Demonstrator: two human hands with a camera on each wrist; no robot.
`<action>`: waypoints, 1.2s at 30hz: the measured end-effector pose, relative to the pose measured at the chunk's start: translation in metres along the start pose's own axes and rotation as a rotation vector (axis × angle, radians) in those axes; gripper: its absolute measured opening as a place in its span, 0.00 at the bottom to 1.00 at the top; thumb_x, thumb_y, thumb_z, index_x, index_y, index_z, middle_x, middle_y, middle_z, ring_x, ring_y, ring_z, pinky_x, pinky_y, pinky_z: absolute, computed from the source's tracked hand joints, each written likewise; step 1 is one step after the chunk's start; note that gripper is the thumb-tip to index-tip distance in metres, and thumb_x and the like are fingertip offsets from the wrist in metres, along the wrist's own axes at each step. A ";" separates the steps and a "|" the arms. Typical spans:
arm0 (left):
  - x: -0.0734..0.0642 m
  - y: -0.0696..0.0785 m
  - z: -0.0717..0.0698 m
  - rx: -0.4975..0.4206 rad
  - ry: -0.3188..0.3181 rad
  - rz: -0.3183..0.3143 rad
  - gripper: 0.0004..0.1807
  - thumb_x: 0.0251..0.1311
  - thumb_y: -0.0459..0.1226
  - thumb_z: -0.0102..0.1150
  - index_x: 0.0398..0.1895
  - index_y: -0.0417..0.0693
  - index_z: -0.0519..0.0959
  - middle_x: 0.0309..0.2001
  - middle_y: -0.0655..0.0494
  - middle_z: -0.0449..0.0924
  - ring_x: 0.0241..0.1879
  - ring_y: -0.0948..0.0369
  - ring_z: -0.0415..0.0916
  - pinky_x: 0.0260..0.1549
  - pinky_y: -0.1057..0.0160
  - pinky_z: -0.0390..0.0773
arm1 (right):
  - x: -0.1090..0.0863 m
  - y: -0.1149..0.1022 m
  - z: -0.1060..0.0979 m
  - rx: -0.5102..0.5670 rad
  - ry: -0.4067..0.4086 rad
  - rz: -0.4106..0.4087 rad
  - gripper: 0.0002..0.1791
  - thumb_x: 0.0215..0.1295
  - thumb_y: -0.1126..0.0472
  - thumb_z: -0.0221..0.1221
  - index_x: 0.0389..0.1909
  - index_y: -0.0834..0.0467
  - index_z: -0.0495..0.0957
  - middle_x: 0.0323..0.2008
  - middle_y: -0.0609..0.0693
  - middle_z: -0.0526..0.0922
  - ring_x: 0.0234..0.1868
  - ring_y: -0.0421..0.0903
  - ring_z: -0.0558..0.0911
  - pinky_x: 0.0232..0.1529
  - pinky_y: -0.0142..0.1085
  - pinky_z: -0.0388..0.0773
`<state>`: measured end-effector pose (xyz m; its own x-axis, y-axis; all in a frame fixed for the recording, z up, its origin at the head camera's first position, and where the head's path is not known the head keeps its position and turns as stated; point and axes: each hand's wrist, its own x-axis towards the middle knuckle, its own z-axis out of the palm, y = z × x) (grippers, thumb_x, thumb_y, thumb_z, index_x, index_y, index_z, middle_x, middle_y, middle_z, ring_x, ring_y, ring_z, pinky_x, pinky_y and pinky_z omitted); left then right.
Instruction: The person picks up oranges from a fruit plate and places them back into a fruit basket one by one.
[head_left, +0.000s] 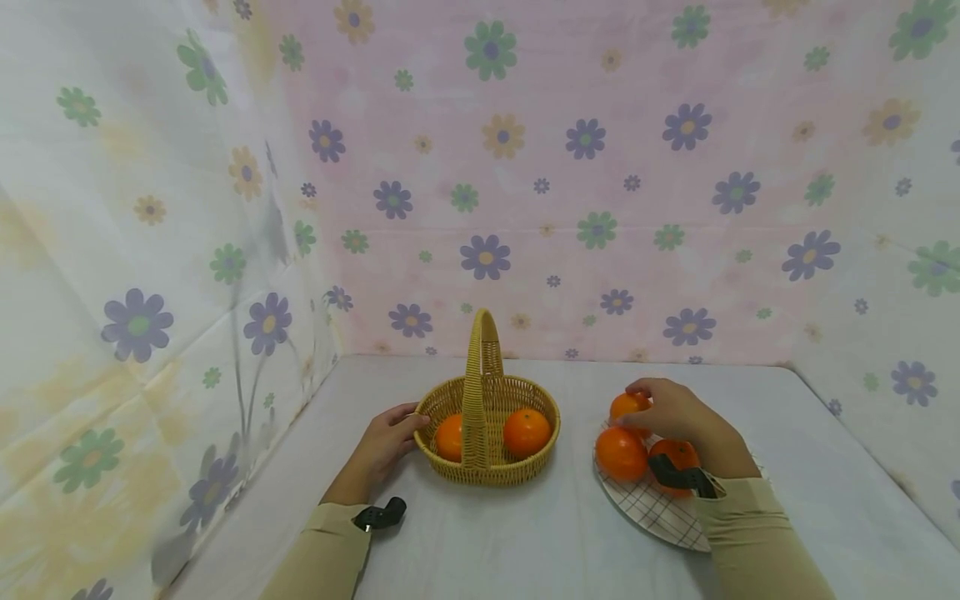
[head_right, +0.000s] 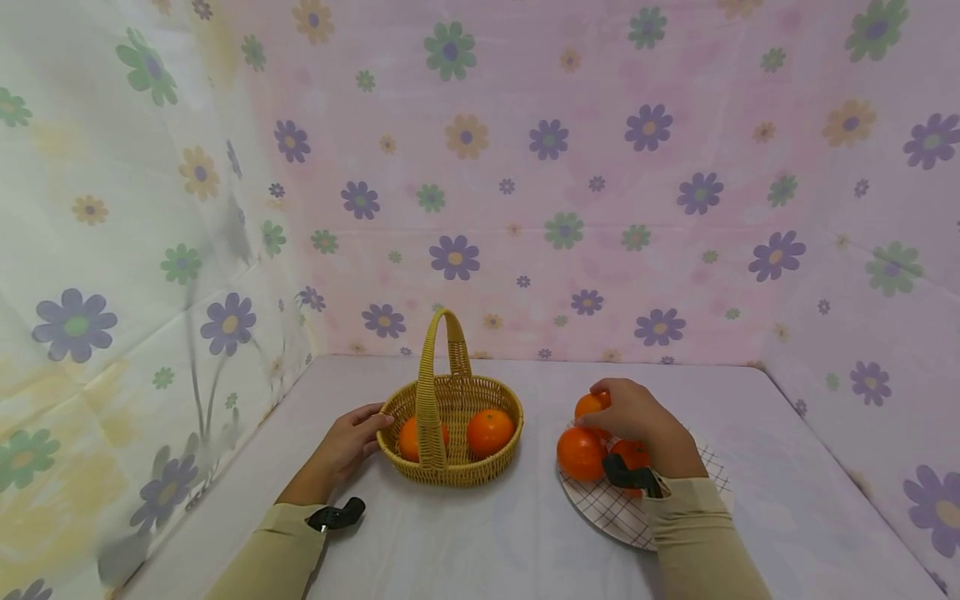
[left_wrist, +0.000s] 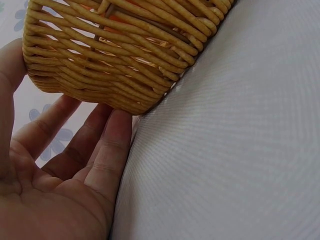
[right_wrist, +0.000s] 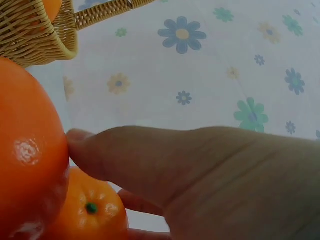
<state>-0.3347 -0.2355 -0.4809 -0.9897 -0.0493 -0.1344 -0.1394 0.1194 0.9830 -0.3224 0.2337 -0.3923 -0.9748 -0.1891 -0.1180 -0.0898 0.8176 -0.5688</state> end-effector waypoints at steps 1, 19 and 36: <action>0.000 0.000 0.000 -0.002 -0.001 0.001 0.28 0.68 0.44 0.65 0.68 0.45 0.76 0.64 0.44 0.79 0.54 0.57 0.82 0.52 0.61 0.86 | 0.000 0.001 0.000 -0.001 -0.004 -0.004 0.38 0.62 0.45 0.70 0.68 0.59 0.73 0.66 0.67 0.74 0.60 0.64 0.76 0.59 0.65 0.77; 0.000 0.000 -0.001 -0.019 -0.009 0.001 0.28 0.68 0.43 0.65 0.68 0.45 0.75 0.65 0.44 0.78 0.55 0.57 0.82 0.52 0.61 0.86 | 0.002 0.010 0.004 0.036 -0.045 0.030 0.41 0.59 0.56 0.72 0.73 0.57 0.67 0.64 0.64 0.77 0.56 0.60 0.77 0.60 0.64 0.77; 0.000 -0.002 0.000 -0.029 -0.007 0.008 0.29 0.67 0.44 0.66 0.69 0.45 0.75 0.66 0.43 0.77 0.56 0.56 0.82 0.52 0.60 0.86 | 0.000 0.012 -0.002 0.025 -0.016 0.046 0.40 0.61 0.54 0.72 0.72 0.55 0.68 0.62 0.65 0.76 0.56 0.60 0.77 0.58 0.61 0.79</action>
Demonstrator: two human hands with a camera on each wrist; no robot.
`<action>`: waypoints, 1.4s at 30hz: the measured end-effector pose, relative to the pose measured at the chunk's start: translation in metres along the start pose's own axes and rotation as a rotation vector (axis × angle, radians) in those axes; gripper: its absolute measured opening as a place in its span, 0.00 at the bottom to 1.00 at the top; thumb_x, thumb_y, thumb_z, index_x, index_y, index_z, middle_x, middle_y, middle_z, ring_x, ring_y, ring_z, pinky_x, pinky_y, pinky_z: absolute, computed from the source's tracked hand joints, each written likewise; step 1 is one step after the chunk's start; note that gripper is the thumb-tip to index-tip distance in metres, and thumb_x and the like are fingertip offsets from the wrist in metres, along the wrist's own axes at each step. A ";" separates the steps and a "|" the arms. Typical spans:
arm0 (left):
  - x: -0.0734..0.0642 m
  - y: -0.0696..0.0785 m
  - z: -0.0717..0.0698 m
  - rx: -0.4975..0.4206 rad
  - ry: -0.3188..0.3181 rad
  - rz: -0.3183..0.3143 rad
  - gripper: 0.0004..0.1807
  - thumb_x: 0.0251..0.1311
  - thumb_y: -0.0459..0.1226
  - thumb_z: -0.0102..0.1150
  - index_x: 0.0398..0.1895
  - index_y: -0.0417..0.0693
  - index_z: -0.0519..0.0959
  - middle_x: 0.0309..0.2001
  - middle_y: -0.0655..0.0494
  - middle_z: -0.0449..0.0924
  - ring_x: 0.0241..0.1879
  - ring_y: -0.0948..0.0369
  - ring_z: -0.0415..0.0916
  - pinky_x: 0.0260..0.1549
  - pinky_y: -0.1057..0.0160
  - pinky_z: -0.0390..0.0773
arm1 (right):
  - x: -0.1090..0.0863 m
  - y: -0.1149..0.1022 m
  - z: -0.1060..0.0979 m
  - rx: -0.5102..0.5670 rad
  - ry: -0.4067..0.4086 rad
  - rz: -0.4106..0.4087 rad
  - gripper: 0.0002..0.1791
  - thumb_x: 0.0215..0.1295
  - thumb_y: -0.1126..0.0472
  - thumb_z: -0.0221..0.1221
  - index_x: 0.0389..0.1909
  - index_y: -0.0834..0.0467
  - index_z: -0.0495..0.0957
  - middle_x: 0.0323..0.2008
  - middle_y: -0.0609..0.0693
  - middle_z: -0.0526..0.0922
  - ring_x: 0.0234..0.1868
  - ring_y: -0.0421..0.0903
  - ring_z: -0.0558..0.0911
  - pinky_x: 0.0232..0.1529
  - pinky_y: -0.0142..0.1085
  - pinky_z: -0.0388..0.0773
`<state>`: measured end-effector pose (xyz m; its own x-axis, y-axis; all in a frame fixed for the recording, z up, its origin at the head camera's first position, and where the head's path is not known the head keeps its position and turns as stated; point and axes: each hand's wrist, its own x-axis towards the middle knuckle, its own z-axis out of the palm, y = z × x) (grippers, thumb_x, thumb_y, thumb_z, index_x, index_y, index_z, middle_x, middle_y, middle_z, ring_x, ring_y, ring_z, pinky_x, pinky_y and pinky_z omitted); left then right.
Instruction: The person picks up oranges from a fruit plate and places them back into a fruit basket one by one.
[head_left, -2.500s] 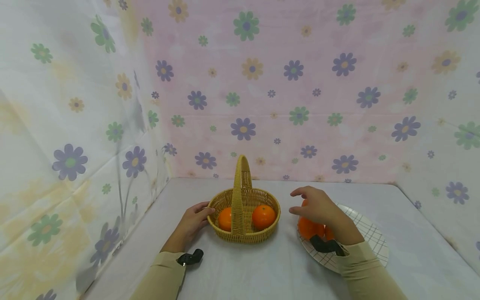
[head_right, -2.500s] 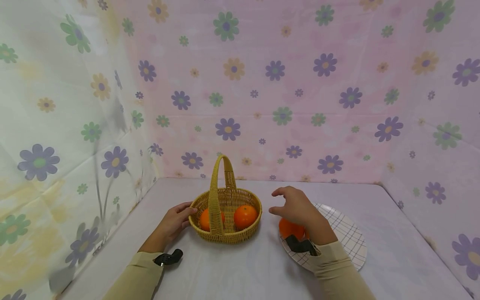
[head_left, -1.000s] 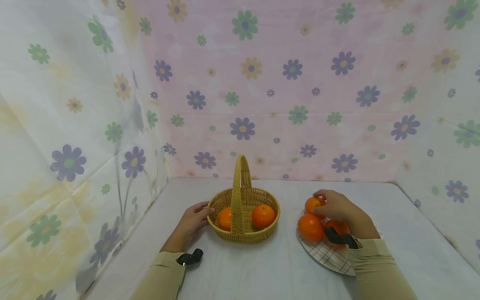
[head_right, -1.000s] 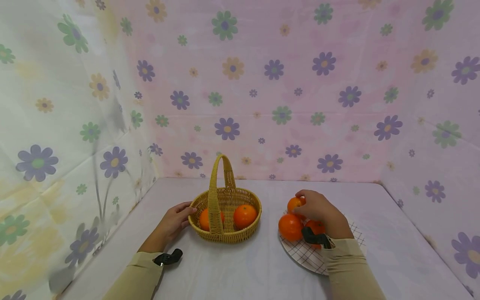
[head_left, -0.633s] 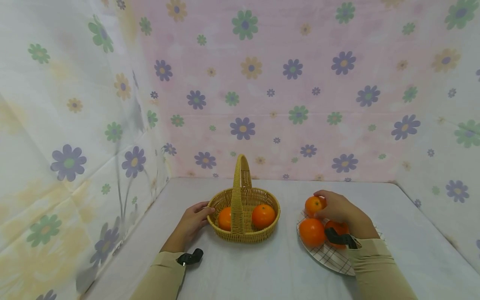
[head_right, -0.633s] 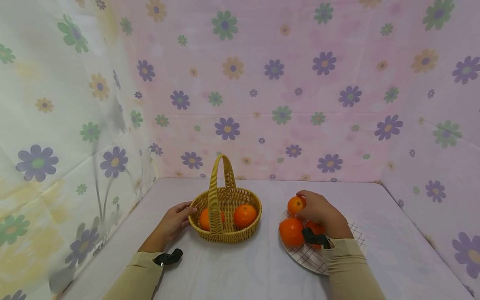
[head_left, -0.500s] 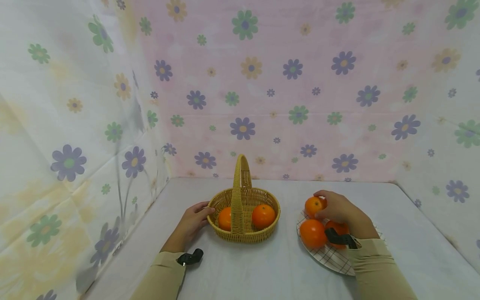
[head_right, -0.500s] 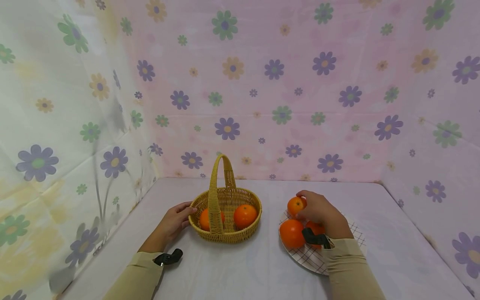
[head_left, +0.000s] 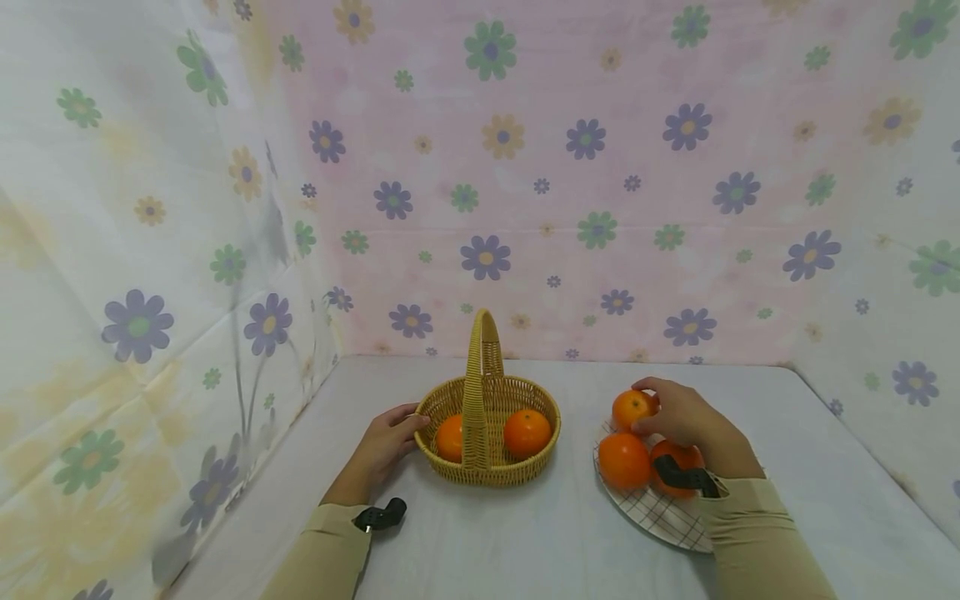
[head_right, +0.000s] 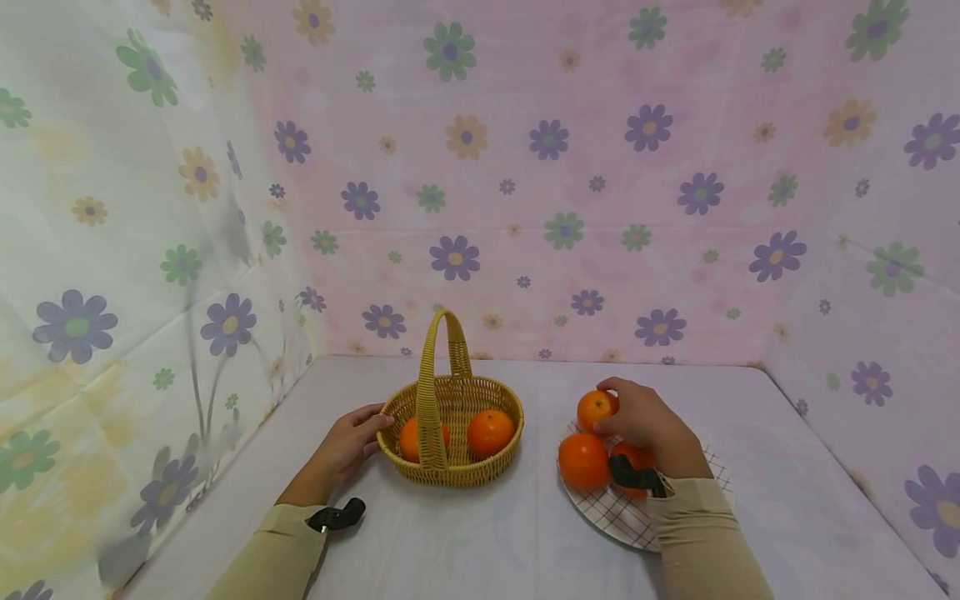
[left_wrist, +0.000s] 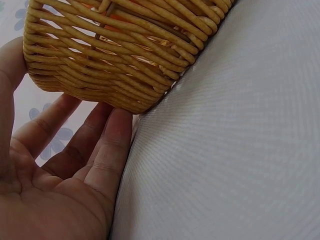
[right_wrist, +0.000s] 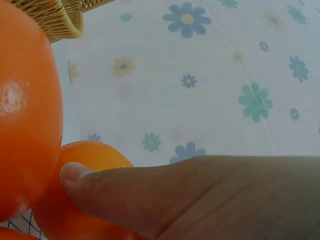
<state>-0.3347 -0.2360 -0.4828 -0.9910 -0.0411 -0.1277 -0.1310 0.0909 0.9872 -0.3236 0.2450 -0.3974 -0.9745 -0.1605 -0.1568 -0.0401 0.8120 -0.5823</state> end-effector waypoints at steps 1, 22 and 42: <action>0.000 0.001 0.000 -0.001 0.001 -0.002 0.29 0.67 0.44 0.66 0.69 0.45 0.75 0.66 0.43 0.77 0.56 0.56 0.82 0.53 0.60 0.86 | 0.000 -0.001 -0.001 -0.004 0.006 -0.006 0.40 0.61 0.53 0.72 0.72 0.56 0.67 0.63 0.66 0.76 0.56 0.61 0.77 0.58 0.62 0.79; -0.001 0.002 0.000 -0.004 -0.007 0.009 0.27 0.68 0.43 0.65 0.68 0.44 0.76 0.65 0.43 0.78 0.55 0.56 0.82 0.52 0.60 0.86 | -0.003 -0.012 -0.003 0.004 0.077 -0.067 0.42 0.62 0.45 0.71 0.74 0.52 0.67 0.63 0.66 0.76 0.53 0.60 0.79 0.49 0.56 0.84; 0.000 -0.002 0.000 -0.005 -0.007 0.018 0.29 0.67 0.43 0.66 0.69 0.45 0.75 0.65 0.43 0.78 0.55 0.56 0.82 0.52 0.60 0.86 | -0.003 -0.025 0.003 -0.006 0.110 -0.117 0.41 0.61 0.43 0.71 0.73 0.50 0.68 0.64 0.64 0.77 0.53 0.58 0.79 0.48 0.56 0.84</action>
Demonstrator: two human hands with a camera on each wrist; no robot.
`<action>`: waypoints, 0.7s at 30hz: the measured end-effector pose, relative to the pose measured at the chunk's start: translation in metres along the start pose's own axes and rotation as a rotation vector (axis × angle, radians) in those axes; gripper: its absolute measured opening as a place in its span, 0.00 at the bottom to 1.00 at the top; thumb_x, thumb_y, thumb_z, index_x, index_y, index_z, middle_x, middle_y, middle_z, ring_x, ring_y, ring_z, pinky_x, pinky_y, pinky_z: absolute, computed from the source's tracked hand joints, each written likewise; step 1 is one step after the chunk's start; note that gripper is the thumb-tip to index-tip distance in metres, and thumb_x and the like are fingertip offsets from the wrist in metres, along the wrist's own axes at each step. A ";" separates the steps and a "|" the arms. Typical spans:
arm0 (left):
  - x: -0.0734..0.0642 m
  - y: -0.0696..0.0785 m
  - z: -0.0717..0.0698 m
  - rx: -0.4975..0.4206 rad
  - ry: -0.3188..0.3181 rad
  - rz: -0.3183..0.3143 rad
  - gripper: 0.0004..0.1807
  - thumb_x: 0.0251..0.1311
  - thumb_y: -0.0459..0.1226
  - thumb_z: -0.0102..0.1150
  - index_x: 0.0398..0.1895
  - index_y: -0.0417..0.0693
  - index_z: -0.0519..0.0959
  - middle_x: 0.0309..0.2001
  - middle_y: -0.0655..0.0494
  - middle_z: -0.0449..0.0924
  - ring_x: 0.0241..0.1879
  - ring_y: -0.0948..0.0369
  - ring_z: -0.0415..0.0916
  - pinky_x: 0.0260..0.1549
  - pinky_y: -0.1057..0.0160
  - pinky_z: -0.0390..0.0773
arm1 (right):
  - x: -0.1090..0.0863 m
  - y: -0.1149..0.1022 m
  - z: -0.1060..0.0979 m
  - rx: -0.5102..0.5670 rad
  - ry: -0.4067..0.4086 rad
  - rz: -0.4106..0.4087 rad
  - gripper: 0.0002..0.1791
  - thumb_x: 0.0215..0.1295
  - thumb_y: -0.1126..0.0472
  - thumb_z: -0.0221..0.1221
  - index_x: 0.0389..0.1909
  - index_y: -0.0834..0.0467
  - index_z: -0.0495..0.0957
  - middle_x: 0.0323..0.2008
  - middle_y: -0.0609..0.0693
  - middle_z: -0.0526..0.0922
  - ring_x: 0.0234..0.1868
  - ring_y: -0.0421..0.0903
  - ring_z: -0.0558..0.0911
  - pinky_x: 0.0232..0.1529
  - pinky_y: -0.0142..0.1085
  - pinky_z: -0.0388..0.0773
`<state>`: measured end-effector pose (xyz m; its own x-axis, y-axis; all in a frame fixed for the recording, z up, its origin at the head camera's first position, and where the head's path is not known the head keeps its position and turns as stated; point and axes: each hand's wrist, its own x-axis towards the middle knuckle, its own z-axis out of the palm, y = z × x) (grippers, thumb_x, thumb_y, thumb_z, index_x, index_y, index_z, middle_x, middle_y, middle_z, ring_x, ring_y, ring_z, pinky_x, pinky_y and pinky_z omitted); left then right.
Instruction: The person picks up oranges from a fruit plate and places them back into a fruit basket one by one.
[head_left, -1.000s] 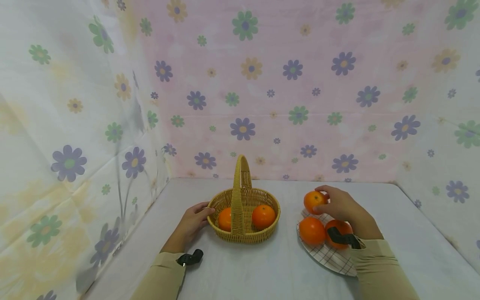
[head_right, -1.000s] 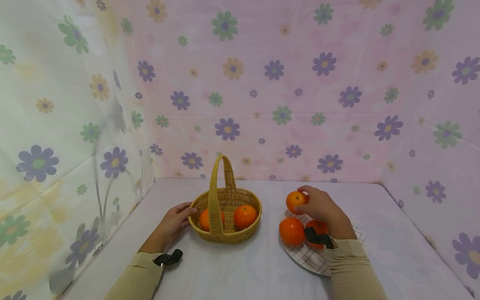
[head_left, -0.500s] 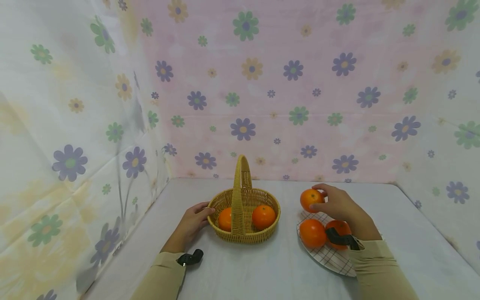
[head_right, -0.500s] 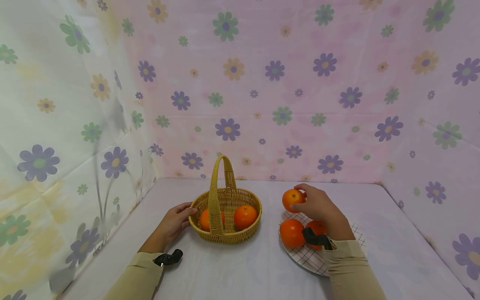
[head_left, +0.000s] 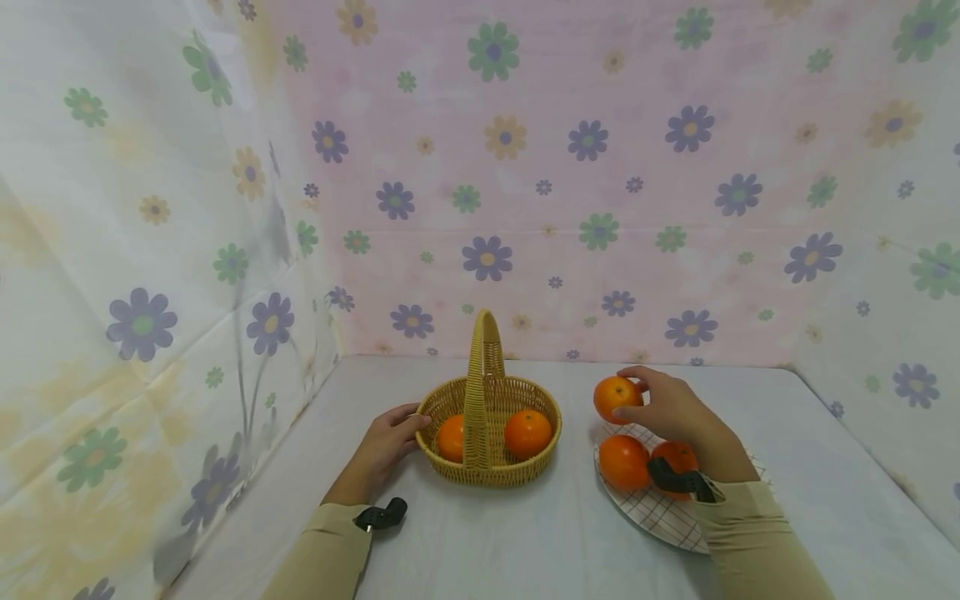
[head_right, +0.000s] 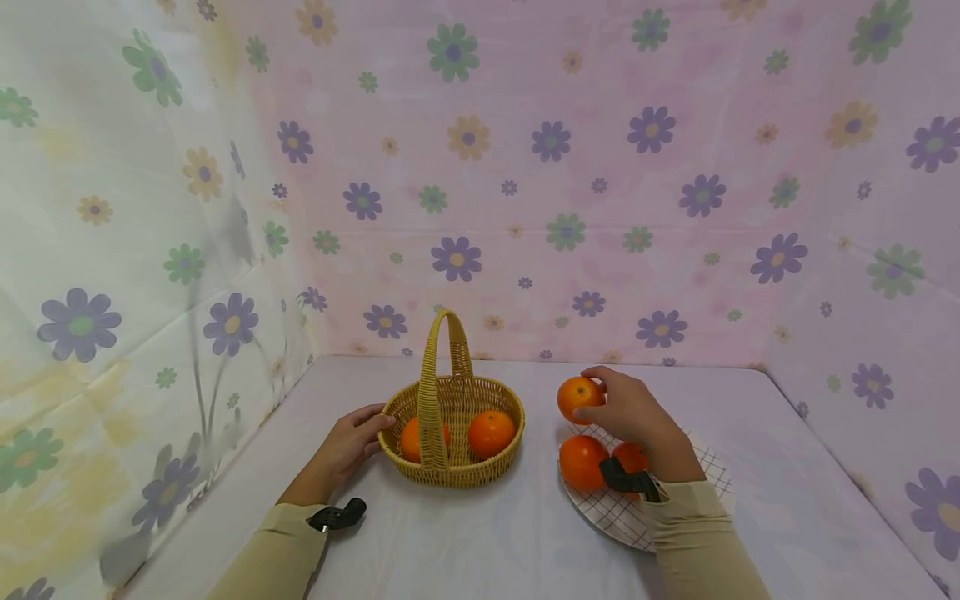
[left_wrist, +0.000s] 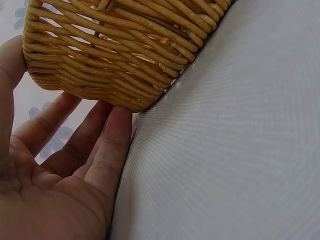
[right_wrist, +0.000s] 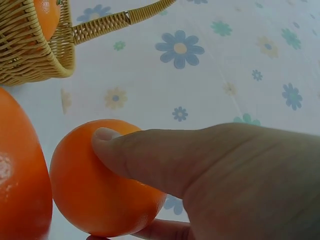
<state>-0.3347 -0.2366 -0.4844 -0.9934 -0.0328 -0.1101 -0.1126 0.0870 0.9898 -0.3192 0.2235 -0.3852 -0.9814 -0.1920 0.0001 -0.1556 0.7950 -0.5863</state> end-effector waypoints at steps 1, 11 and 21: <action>0.000 0.000 0.000 -0.001 0.000 0.000 0.29 0.67 0.43 0.66 0.69 0.45 0.75 0.65 0.43 0.78 0.55 0.56 0.82 0.52 0.60 0.86 | 0.000 0.000 0.000 -0.001 0.002 -0.002 0.41 0.61 0.43 0.71 0.73 0.50 0.68 0.63 0.63 0.77 0.53 0.58 0.80 0.48 0.55 0.84; 0.000 0.001 0.000 0.005 0.002 0.000 0.28 0.68 0.43 0.65 0.69 0.45 0.75 0.65 0.44 0.78 0.55 0.57 0.82 0.52 0.60 0.86 | 0.000 -0.004 -0.001 -0.004 0.014 -0.029 0.41 0.61 0.42 0.71 0.73 0.48 0.68 0.64 0.62 0.77 0.55 0.59 0.80 0.51 0.58 0.83; -0.002 0.003 0.000 0.006 -0.004 0.000 0.28 0.68 0.43 0.66 0.69 0.44 0.75 0.65 0.43 0.78 0.54 0.56 0.82 0.51 0.60 0.86 | -0.003 -0.014 -0.001 0.023 0.009 -0.067 0.40 0.62 0.41 0.70 0.73 0.46 0.69 0.65 0.61 0.77 0.55 0.57 0.80 0.52 0.57 0.83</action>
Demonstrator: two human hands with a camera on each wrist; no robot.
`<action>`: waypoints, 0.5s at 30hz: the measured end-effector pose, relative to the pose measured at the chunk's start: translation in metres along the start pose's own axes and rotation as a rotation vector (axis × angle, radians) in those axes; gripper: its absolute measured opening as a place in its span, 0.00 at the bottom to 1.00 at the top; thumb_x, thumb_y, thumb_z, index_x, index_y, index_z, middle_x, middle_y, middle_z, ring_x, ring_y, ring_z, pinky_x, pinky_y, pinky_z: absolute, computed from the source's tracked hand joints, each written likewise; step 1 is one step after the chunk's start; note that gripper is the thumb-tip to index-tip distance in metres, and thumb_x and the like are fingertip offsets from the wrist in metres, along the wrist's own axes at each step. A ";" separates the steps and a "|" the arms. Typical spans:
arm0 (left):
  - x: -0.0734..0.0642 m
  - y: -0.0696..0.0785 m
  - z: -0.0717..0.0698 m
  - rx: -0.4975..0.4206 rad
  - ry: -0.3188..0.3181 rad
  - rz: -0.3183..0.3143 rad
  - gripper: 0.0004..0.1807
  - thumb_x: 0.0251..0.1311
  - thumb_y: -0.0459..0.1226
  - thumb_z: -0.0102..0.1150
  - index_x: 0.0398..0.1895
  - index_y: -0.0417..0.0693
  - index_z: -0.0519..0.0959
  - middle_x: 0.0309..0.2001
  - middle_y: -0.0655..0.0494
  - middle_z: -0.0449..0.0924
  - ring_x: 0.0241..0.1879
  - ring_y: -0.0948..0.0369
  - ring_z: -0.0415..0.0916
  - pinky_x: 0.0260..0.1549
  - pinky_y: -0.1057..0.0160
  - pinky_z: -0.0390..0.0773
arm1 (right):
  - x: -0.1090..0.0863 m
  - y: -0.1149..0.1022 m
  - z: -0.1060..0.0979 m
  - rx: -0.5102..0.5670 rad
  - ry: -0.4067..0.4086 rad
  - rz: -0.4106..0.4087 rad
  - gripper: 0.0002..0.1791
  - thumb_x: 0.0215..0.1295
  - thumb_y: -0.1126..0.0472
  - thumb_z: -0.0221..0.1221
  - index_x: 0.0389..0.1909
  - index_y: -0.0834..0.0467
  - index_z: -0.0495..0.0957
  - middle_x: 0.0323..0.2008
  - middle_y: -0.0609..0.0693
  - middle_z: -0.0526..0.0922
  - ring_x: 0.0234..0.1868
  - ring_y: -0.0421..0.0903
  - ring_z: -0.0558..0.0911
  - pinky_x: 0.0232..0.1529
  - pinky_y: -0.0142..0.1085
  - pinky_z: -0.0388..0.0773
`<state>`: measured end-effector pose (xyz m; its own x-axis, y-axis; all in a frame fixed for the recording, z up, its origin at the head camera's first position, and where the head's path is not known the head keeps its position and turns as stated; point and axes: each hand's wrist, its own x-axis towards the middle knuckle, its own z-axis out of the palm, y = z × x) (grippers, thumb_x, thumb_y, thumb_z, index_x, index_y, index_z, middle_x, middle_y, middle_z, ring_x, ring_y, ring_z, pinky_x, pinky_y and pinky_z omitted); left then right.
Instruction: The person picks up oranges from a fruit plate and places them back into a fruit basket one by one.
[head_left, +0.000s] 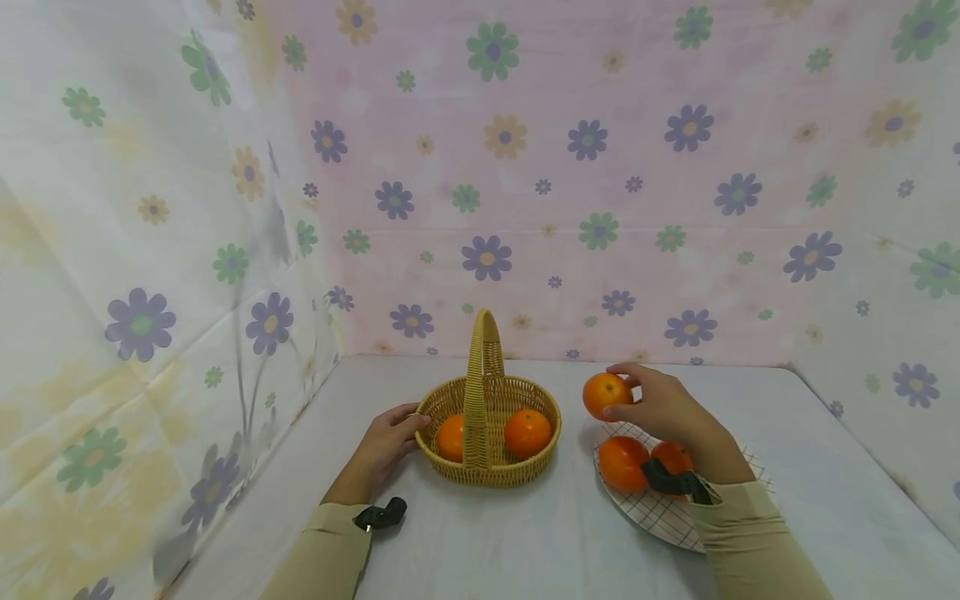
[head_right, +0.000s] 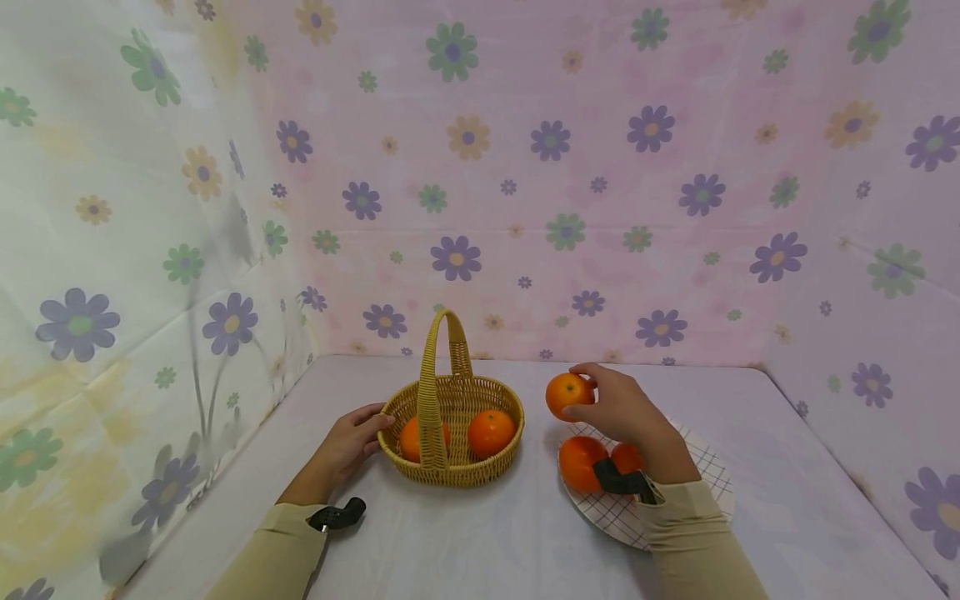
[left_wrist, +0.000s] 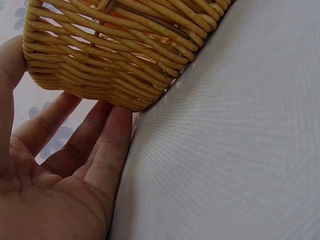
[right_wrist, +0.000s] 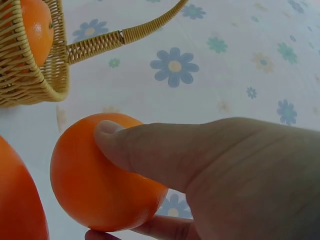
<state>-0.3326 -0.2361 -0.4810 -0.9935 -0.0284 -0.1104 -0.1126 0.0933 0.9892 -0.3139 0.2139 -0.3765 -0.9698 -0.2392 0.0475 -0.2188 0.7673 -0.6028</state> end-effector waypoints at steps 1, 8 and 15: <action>0.000 0.000 0.000 0.003 -0.001 0.003 0.28 0.68 0.43 0.65 0.69 0.43 0.75 0.65 0.42 0.78 0.54 0.56 0.82 0.51 0.60 0.86 | 0.000 -0.001 0.000 0.004 -0.002 -0.001 0.40 0.62 0.41 0.70 0.73 0.46 0.69 0.65 0.61 0.77 0.55 0.57 0.80 0.52 0.56 0.84; 0.001 0.000 0.000 0.009 0.012 -0.006 0.28 0.67 0.43 0.67 0.68 0.44 0.76 0.65 0.44 0.79 0.54 0.56 0.83 0.51 0.60 0.87 | -0.001 -0.007 0.002 0.013 -0.005 0.010 0.40 0.62 0.43 0.71 0.73 0.45 0.69 0.65 0.60 0.76 0.55 0.56 0.80 0.51 0.51 0.85; 0.001 -0.001 0.001 -0.005 0.016 -0.007 0.28 0.66 0.43 0.67 0.68 0.44 0.76 0.64 0.44 0.79 0.54 0.56 0.83 0.51 0.60 0.87 | -0.001 -0.011 0.003 0.030 -0.004 -0.009 0.40 0.61 0.43 0.72 0.72 0.43 0.70 0.64 0.57 0.77 0.50 0.51 0.82 0.49 0.47 0.86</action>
<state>-0.3335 -0.2356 -0.4818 -0.9923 -0.0448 -0.1154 -0.1190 0.0886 0.9889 -0.3101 0.2034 -0.3723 -0.9675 -0.2480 0.0501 -0.2239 0.7469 -0.6261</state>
